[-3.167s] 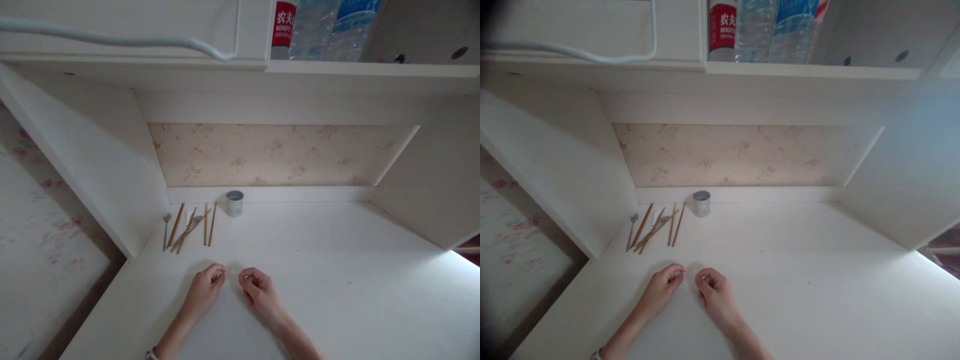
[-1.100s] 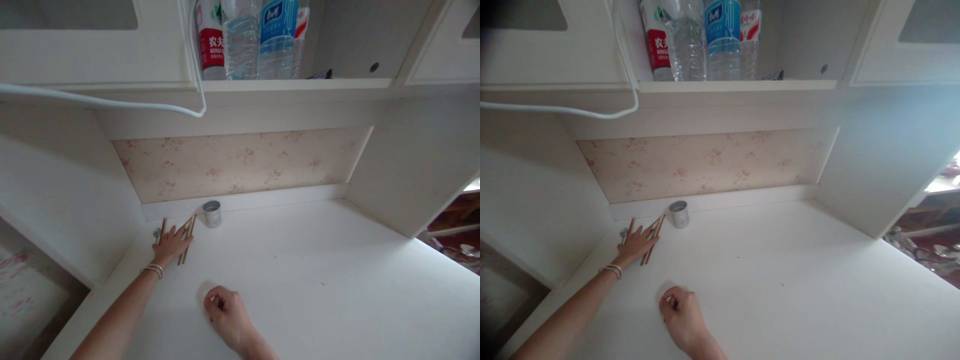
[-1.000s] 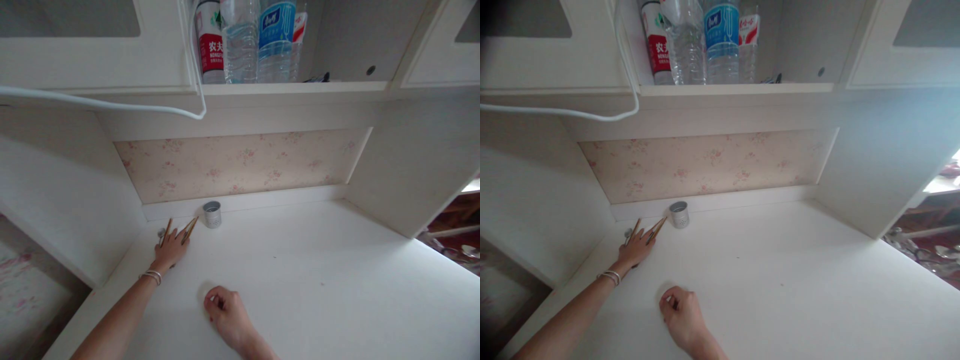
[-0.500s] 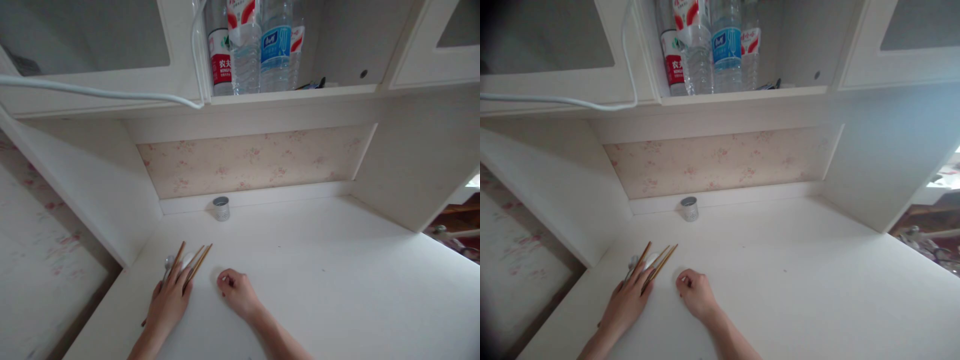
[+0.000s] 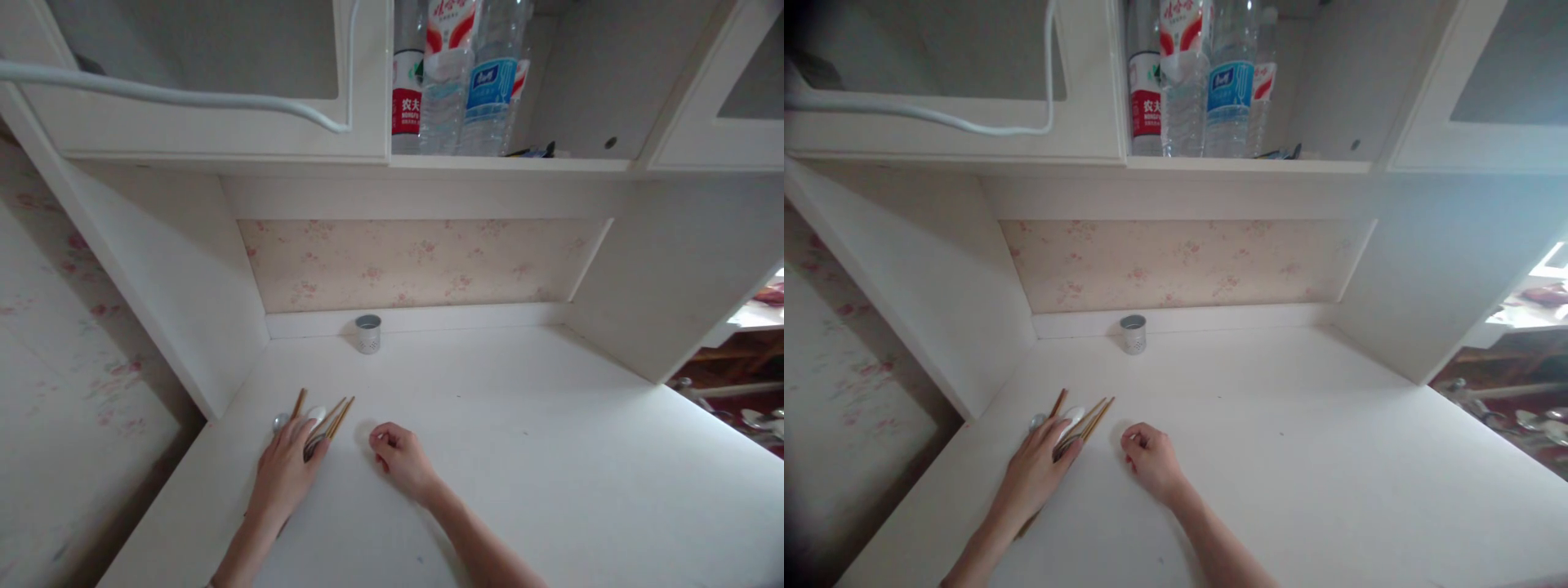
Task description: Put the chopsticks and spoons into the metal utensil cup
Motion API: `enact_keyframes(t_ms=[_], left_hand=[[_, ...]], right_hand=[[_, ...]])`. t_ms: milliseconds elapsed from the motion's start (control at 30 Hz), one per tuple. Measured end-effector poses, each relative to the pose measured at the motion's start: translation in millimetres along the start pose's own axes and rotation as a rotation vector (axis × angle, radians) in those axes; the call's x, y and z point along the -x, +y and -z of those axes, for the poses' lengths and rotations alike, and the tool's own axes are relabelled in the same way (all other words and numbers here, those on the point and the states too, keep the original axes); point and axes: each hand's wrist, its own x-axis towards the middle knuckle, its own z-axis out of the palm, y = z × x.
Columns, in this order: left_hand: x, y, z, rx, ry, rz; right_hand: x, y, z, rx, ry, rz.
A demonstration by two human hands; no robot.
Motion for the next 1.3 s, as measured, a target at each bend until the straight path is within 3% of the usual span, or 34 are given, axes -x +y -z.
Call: enact_keyframes(t_ms=[167, 333, 500, 667, 833, 967, 1167, 1300], left_hand=[[-14.1, -30.0, 2.9, 0.233, 0.023, 0.179], [-10.7, -47.4, -4.9, 0.425, -0.01, 0.294], [-10.9, -52.8, -7.6, 0.604, -0.027, 0.419], [-13.3, -57.4, -6.9, 0.763, -0.034, 0.521], [-14.1, -58.7, -4.2, 0.916, -0.052, 0.649], [-13.8, -57.7, 0.0, 1.02, -0.021, 0.705], [-10.0, -54.3, 1.3, 1.023, 0.031, 0.673], [-7.3, -52.1, 2.2, 0.906, 0.032, 0.617]], right_hand=[[-36.0, -10.9, 19.4, 0.145, -0.051, -0.034], [-106.1, -40.5, 41.4, 0.365, 0.019, -0.027], [-171.9, -66.2, 43.6, 0.568, 0.126, -0.024], [-195.7, -69.5, 41.3, 0.669, 0.171, -0.041], [-186.1, -66.5, 47.7, 0.668, 0.23, 0.012], [-160.8, -67.8, 60.1, 0.582, 0.262, 0.093], [-85.6, -63.9, 70.6, 0.364, 0.252, 0.172], [-23.9, -51.3, 68.2, 0.251, 0.269, 0.172]])
